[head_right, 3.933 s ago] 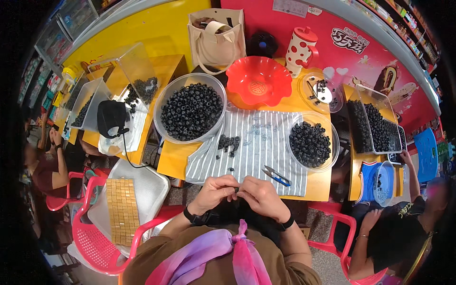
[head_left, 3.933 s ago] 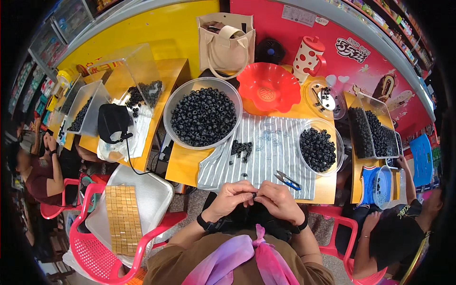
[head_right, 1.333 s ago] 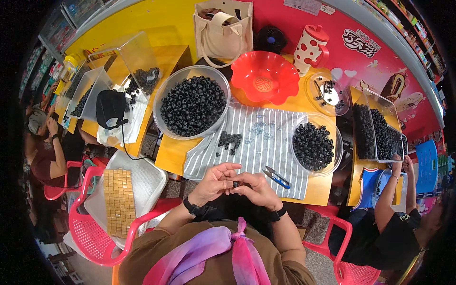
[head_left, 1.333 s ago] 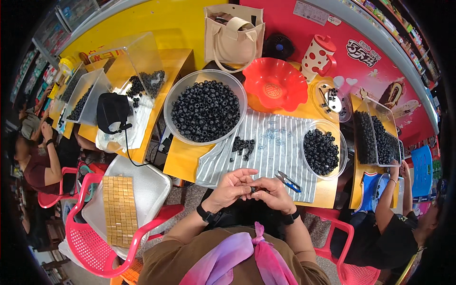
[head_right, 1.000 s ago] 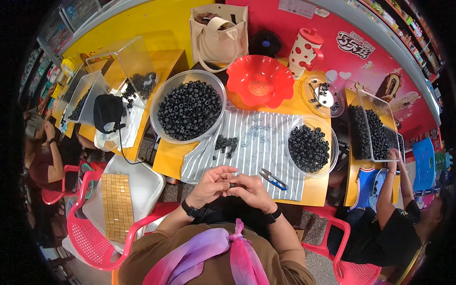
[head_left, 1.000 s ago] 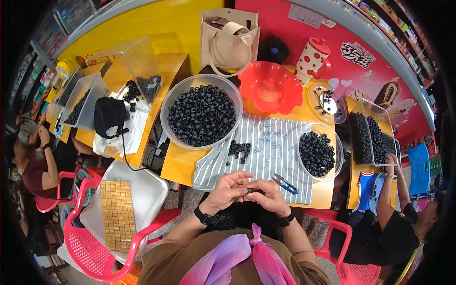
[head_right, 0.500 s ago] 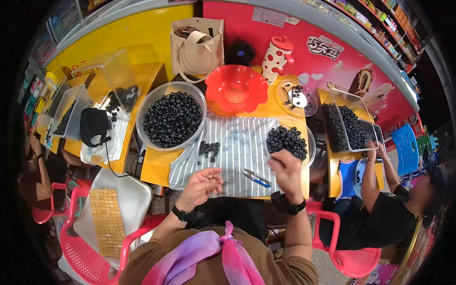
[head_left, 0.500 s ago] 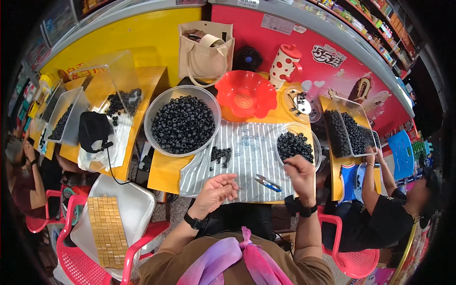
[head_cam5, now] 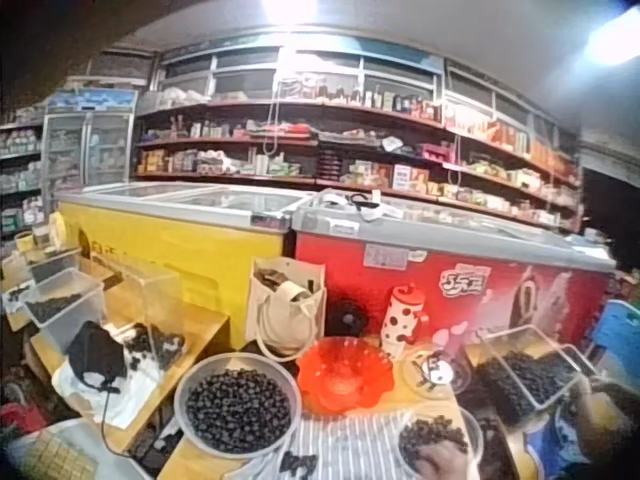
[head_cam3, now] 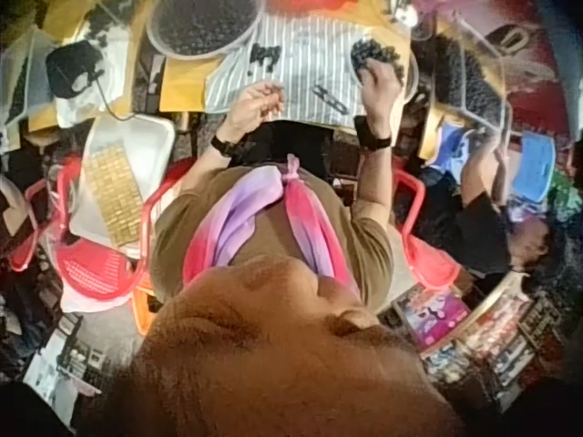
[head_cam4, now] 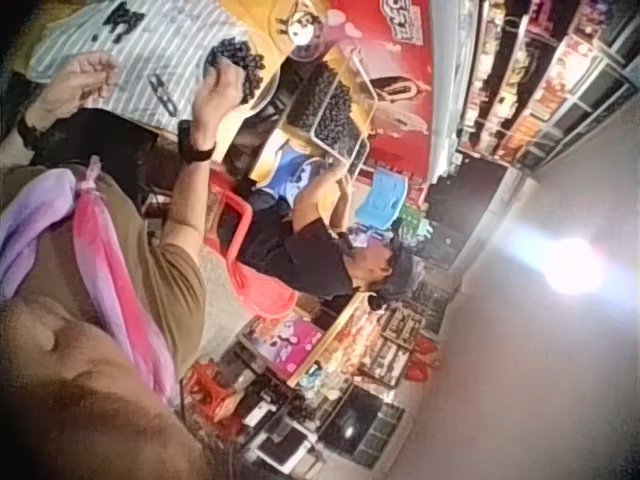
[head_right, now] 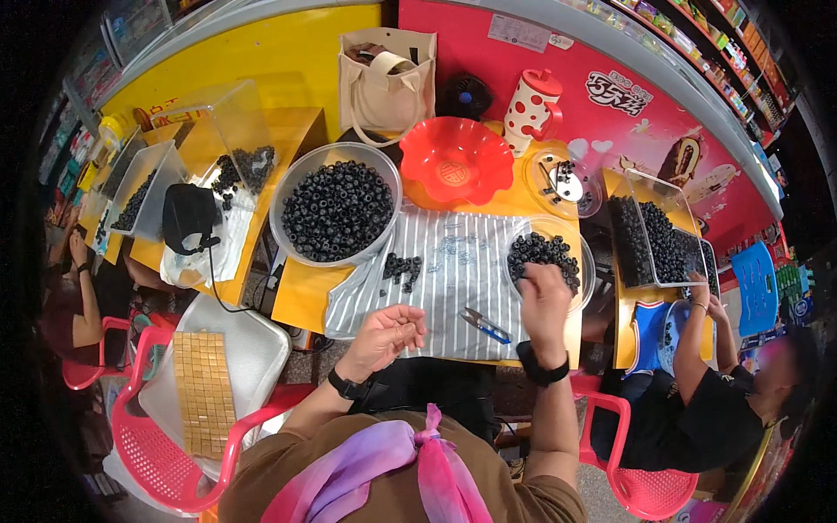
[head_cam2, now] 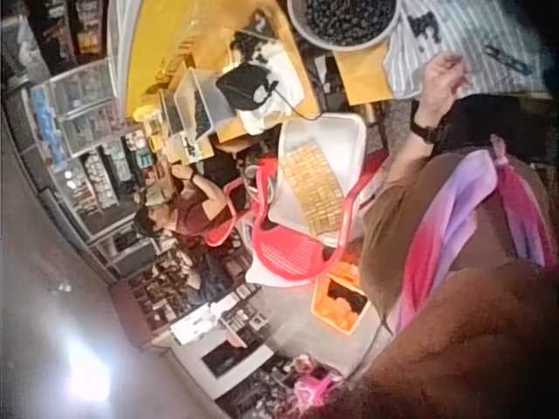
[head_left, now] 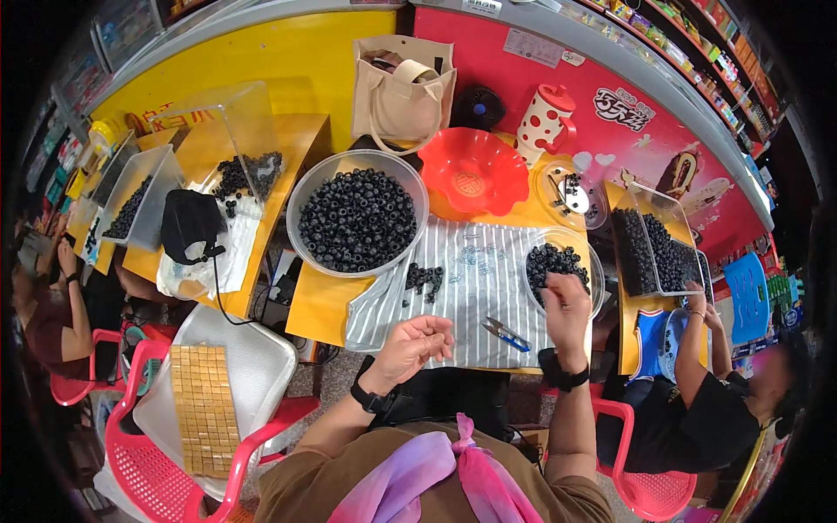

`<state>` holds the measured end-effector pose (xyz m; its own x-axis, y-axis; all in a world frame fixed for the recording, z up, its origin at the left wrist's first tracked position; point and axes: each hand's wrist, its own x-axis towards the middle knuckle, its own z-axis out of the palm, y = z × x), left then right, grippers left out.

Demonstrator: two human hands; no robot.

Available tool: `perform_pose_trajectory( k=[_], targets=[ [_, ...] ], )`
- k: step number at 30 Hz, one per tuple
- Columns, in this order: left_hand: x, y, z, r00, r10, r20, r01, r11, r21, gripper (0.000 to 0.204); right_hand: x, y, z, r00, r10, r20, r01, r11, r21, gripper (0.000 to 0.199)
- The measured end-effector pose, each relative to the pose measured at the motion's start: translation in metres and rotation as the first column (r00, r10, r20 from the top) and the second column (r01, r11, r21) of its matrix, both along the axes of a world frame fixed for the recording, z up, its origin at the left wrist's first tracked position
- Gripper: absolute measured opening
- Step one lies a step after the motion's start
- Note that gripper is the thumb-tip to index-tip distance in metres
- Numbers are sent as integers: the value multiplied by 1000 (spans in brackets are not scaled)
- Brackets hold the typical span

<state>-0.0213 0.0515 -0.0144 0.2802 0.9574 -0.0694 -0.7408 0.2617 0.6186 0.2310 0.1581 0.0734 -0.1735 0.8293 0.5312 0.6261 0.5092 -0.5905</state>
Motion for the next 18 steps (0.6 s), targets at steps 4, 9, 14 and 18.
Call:
perform_pose_trajectory(
  k=[4, 9, 14, 18],
  targets=[
    [-2, 0, -5, 999, -31, 10, 31, 999, -22, 16, -67, -17, -1, 949, 296, -106, -314, 897, -310, 16],
    [-1, -3, 0, 999, -33, 25, 34, 999, -26, 12, -110, -8, -24, 860, 469, 202, -409, 869, -277, 14],
    [-3, -4, 4, 997, -46, 59, 48, 998, -32, 11, -131, -5, -36, 814, 447, 371, -349, 887, -303, 16],
    [-4, -4, 0, 995, -52, 80, 56, 998, -42, 11, -129, -6, -39, 815, 457, 358, -358, 881, -310, 14]
  ],
)
